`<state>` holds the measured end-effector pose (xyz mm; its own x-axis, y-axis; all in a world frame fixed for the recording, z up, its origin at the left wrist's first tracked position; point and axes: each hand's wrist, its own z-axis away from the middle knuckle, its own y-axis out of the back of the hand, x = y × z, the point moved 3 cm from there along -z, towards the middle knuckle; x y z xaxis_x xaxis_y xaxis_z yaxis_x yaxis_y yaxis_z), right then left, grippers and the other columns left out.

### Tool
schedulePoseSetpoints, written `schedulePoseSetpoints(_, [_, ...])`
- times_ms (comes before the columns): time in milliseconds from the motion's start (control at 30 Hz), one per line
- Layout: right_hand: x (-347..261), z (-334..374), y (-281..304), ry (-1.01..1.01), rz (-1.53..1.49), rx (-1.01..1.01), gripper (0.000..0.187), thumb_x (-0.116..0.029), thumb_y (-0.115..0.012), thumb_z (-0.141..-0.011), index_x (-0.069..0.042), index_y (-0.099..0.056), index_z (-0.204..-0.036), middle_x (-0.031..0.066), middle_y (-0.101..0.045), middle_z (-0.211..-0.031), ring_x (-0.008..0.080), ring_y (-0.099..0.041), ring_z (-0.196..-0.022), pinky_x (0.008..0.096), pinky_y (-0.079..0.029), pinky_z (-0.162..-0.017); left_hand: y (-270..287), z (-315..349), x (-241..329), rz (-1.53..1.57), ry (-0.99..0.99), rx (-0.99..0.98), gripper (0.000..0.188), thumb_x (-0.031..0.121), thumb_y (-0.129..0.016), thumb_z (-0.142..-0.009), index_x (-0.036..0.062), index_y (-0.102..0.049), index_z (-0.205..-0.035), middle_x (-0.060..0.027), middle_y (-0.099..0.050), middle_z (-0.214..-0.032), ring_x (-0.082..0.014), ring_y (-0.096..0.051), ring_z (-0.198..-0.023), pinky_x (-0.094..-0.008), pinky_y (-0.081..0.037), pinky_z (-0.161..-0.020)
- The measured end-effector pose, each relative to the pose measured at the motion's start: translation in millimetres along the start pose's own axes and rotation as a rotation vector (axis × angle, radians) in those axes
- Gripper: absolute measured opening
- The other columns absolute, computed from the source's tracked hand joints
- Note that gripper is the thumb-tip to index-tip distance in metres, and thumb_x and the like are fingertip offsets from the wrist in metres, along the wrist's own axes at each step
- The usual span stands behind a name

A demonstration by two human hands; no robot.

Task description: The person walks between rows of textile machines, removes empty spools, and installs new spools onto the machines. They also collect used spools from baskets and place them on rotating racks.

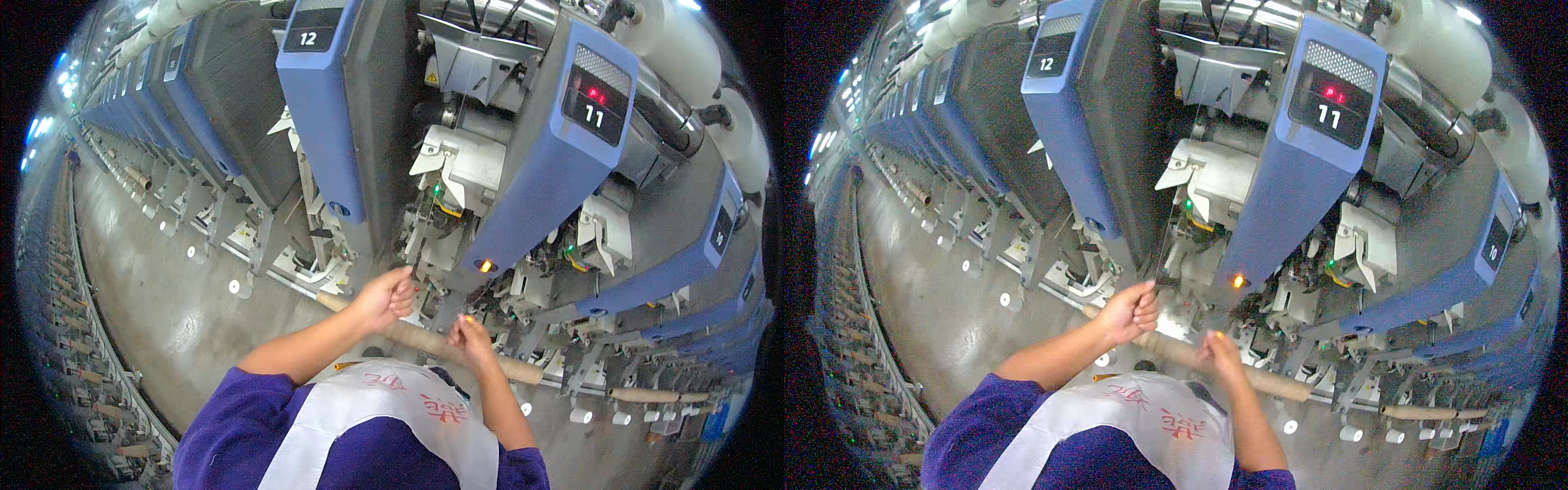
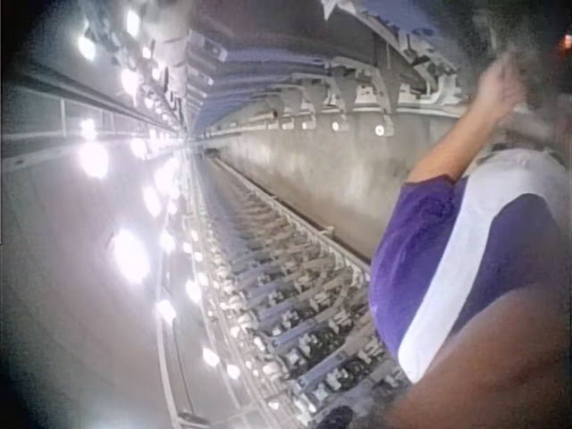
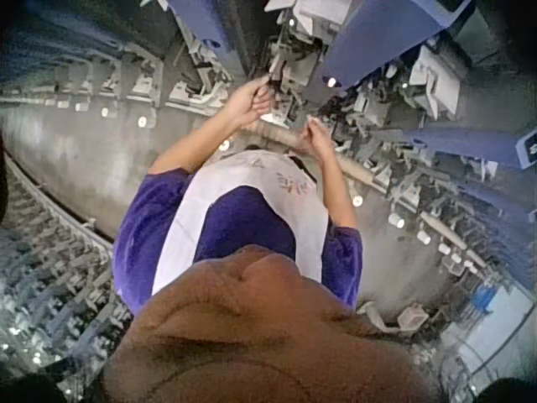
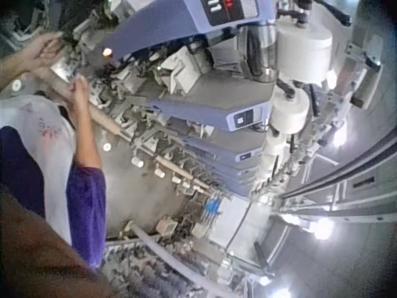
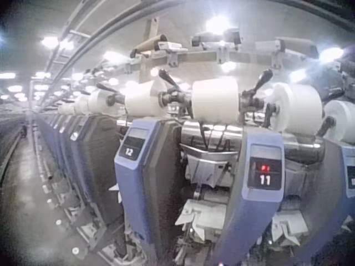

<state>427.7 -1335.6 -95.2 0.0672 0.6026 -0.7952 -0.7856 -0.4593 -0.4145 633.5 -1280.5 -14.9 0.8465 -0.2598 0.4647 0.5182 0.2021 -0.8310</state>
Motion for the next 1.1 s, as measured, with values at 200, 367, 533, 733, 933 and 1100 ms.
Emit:
schedulePoseSetpoints(200, [-51.8,-12.6,-4.4,0.566,0.856,0.391,0.038,-0.026,-0.054,-0.090,0.002,-0.055,-0.114,0.0112,-0.065,-0.098,0.0171,-0.060,-0.086,0.0278,-0.046,-0.079,52.5,23.0,-37.1,-0.368,0.146,0.325,0.032,0.022,-0.062,-0.083,0.0146,-0.043,-0.059,0.0066,-0.033,-0.051,-0.0060,-0.028,-0.043,-0.0238,-0.022,-0.041])
schedulePoseSetpoints(367, [-94.8,-12.5,-100.5,0.600,0.635,0.050,0.039,-0.025,-0.050,-0.094,0.005,-0.053,-0.119,0.0129,-0.065,-0.100,0.0172,-0.058,-0.097,0.0288,-0.044,-0.088,56.6,23.0,-49.7,-0.723,-0.014,0.298,0.022,0.011,-0.061,-0.074,0.0112,-0.048,-0.056,0.0050,-0.044,-0.053,-0.0079,-0.038,-0.045,-0.0252,-0.028,-0.042])
schedulePoseSetpoints(533, [-112.2,-18.2,-121.7,0.522,0.154,-0.024,0.031,-0.026,-0.048,-0.095,0.001,-0.060,-0.090,0.0047,-0.055,-0.064,0.0146,-0.057,-0.067,0.0283,-0.047,-0.069,114.5,31.5,-22.4,-1.529,-0.433,0.606,0.010,0.013,-0.062,-0.067,0.0062,-0.057,-0.061,-0.0103,-0.056,-0.057,-0.0243,-0.053,-0.051,-0.0372,-0.042,-0.050])
schedulePoseSetpoints(733, [-99.2,-44.1,-53.5,0.514,0.366,0.095,0.030,-0.026,-0.050,-0.094,0.002,-0.060,-0.089,0.0028,-0.053,-0.062,0.0126,-0.052,-0.059,0.0272,-0.044,-0.059,252.6,171.4,52.5,-1.793,-0.002,1.326,0.019,0.024,-0.065,-0.068,0.0065,-0.066,-0.076,-0.0147,-0.064,-0.071,-0.0304,-0.064,-0.069,-0.0420,-0.051,-0.062])
schedulePoseSetpoints(933, [-85.9,-54.8,29.0,0.375,1.240,0.656,0.029,-0.028,-0.061,-0.082,0.000,-0.066,-0.089,0.0201,-0.065,-0.080,0.0356,-0.062,-0.072,0.0393,-0.048,-0.065,292.4,385.5,103.3,-1.837,0.647,2.119,0.042,0.029,-0.058,-0.080,0.0090,-0.054,-0.116,-0.0103,-0.058,-0.115,-0.0280,-0.050,-0.112,-0.0465,-0.039,-0.092])
schedulePoseSetpoints(1100, [-101.2,-66.3,26.5,0.266,1.647,0.611,0.033,-0.033,-0.055,-0.084,-0.003,-0.067,-0.089,0.0189,-0.065,-0.085,0.0379,-0.062,-0.081,0.0463,-0.048,-0.071,318.0,373.8,78.3,-1.612,0.763,1.772,0.038,0.028,-0.055,-0.081,0.0101,-0.058,-0.114,-0.0102,-0.058,-0.116,-0.0294,-0.050,-0.112,-0.0473,-0.038,-0.093])
